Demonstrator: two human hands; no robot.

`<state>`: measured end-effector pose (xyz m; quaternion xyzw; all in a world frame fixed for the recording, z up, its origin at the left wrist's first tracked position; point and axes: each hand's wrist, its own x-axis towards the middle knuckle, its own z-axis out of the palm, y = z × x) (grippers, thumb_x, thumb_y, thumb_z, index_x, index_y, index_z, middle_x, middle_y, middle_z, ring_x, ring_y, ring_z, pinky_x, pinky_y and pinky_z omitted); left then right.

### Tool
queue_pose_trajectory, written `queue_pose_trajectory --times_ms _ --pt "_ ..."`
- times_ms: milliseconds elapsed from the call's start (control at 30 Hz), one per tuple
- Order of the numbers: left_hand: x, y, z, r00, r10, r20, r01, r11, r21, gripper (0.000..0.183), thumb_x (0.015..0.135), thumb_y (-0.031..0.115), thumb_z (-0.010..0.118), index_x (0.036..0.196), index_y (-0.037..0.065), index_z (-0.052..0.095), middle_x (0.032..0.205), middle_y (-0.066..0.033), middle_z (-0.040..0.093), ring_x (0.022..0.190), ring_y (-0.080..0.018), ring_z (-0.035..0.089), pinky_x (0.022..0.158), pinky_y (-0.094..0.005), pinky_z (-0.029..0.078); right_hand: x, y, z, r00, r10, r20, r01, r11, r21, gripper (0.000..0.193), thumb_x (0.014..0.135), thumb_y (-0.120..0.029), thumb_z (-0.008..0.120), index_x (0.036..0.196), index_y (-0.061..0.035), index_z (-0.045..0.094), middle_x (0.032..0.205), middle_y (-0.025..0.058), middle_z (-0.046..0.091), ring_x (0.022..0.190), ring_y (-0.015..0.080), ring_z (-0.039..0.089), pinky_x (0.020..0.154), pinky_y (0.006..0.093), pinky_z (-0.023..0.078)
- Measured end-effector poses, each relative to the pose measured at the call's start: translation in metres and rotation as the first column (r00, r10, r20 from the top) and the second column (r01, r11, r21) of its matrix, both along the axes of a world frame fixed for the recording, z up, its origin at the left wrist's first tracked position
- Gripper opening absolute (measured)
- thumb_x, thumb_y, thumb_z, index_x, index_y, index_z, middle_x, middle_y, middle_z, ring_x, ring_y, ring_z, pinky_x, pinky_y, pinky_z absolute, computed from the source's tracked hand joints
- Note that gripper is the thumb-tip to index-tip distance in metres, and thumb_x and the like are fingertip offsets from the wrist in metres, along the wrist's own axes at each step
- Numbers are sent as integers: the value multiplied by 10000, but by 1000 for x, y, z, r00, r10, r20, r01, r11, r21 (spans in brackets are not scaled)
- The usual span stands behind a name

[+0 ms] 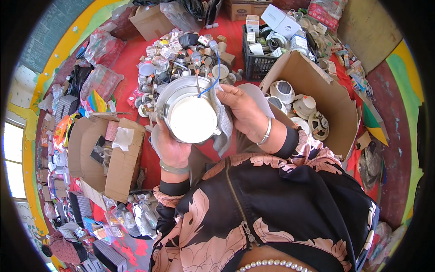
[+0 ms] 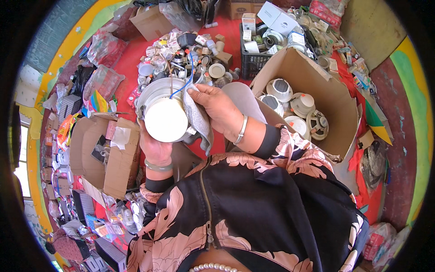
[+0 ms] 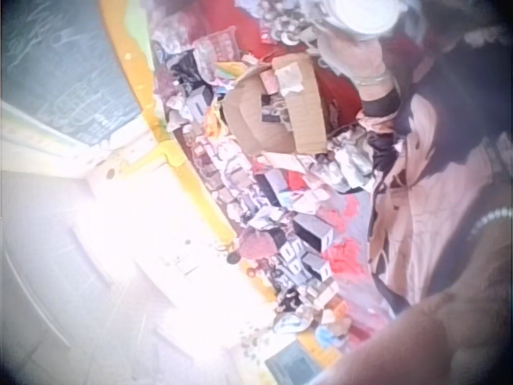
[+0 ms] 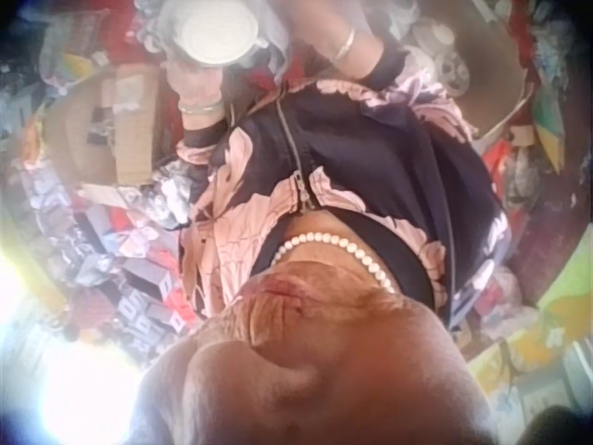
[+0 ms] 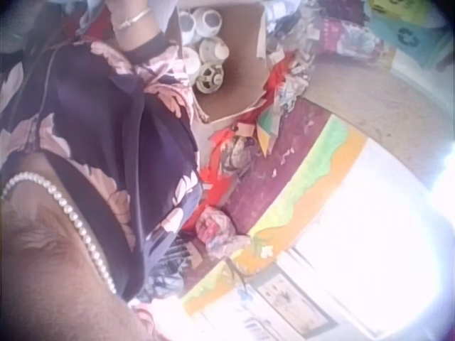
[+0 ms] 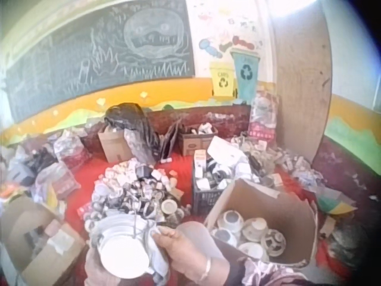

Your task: The person cleans several small circular electronic components using a cloth. The person picks up each component, wipes it thoroughly with the cloth, and then places it into a cardboard box.

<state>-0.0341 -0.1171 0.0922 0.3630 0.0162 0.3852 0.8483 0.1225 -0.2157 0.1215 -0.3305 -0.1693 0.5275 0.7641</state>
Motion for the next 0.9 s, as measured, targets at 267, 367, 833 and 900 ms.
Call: queue_pose_trajectory --times_ms 267,367,833,900 --pt "-15 0 13 984 52 -168 -30 991 134 418 943 291 405 1205 -31 449 1128 -131 559 1021 -237 567 878 -372 465 19 -14 -15 981 78 176 -88 995 53 160 878 -84 530 994 -2 604 902 37 628 802 95 588 728 240 490" --pt "-18 -3 23 970 9 -243 34 984 173 399 939 282 425 1170 -38 484 1077 -116 588 977 -217 584 841 -342 475 20 -16 -11 933 31 359 -50 998 43 166 870 -88 547 994 5 607 900 27 627 798 88 584 724 235 488" --pt "-27 -20 40 813 -49 -580 218 949 226 414 902 329 492 1039 -52 580 856 -59 612 744 -112 553 662 -229 431 35 -13 27 362 184 914 -364 931 -43 156 803 -125 511 746 20 522 605 17 455 598 64 385 540 253 354" --pt "-24 -18 41 762 -72 -644 310 913 266 422 905 343 486 1011 -50 596 818 -49 611 718 -104 539 639 -223 420 33 -9 33 281 305 910 -405 897 -176 205 802 -129 510 673 20 455 555 20 375 559 77 333 503 278 317"
